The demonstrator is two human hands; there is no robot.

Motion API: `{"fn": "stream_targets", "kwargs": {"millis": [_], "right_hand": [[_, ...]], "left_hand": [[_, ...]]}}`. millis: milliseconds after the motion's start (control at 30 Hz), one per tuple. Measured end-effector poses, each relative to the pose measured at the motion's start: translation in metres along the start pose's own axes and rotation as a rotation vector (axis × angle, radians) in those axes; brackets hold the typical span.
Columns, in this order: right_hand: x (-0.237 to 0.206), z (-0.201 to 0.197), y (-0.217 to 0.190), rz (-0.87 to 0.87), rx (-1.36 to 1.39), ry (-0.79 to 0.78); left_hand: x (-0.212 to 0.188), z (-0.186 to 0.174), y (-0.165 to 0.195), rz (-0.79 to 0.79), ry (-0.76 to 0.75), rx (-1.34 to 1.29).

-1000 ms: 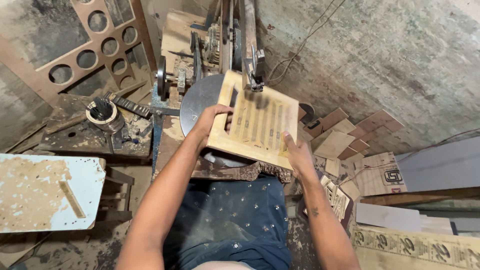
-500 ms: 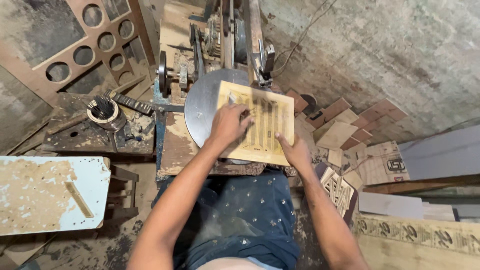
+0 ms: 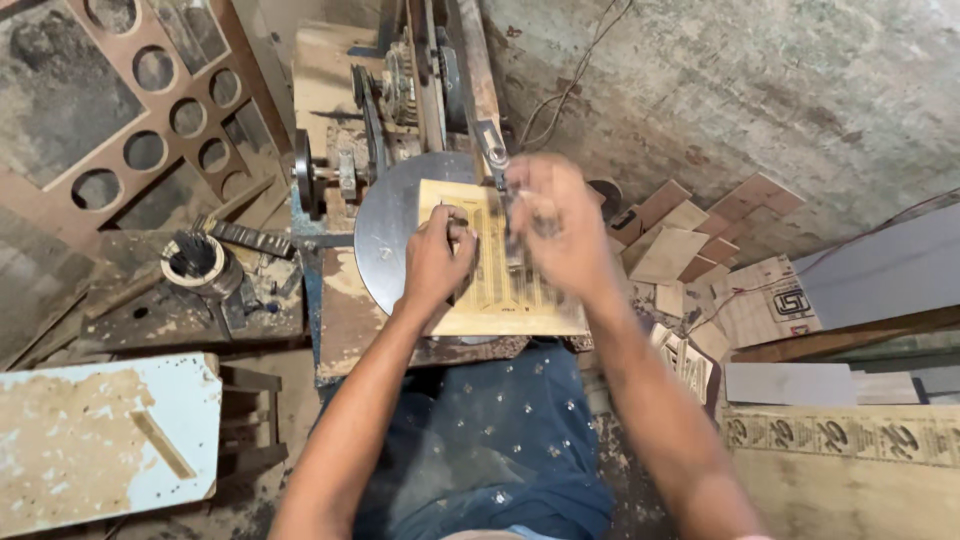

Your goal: The person uses a band saw to cut a rectangular frame out of a flat wooden board. They guide the board through the blade, rotate it to follow the cut lines, and remove the cutout piece. The finished frame is placed on a nearby surface.

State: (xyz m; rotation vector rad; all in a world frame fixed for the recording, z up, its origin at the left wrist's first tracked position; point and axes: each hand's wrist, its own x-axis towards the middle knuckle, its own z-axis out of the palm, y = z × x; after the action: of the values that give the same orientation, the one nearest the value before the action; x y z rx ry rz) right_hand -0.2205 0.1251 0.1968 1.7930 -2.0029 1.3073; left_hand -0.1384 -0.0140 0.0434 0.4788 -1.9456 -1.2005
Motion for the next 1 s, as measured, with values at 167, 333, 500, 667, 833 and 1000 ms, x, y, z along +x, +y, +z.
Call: {"fn": "stream_targets", "kwargs": {"millis": [167,333,500,667,833,1000], "right_hand": [[-0.021,-0.005,-0.014,-0.035,-0.028,0.009],[0.085,0.037,0.038,0.461,0.136,0.235],[0.089,0.057,0.056,0.984,0.398,-0.123],[0.082,0.052,0.056,0.904,0.145,-0.11],[0.083,0.056,0.056,0.65,-0.266,-0.163],[0.079,0.062,0.045,0.842,-0.11,-0.205]], "left_hand": [[0.007,-0.006,0.004,0.022,-0.061,-0.086],[0.011,-0.004,0.005,-0.046,-0.123,-0.072],[0.008,-0.003,0.003,0.046,-0.088,-0.041],[0.007,-0.003,0.005,0.063,-0.073,0.043],[0.005,-0.006,0.003,0.129,-0.071,0.038],[0.006,-0.003,-0.001,0.151,-0.028,0.118]]}}
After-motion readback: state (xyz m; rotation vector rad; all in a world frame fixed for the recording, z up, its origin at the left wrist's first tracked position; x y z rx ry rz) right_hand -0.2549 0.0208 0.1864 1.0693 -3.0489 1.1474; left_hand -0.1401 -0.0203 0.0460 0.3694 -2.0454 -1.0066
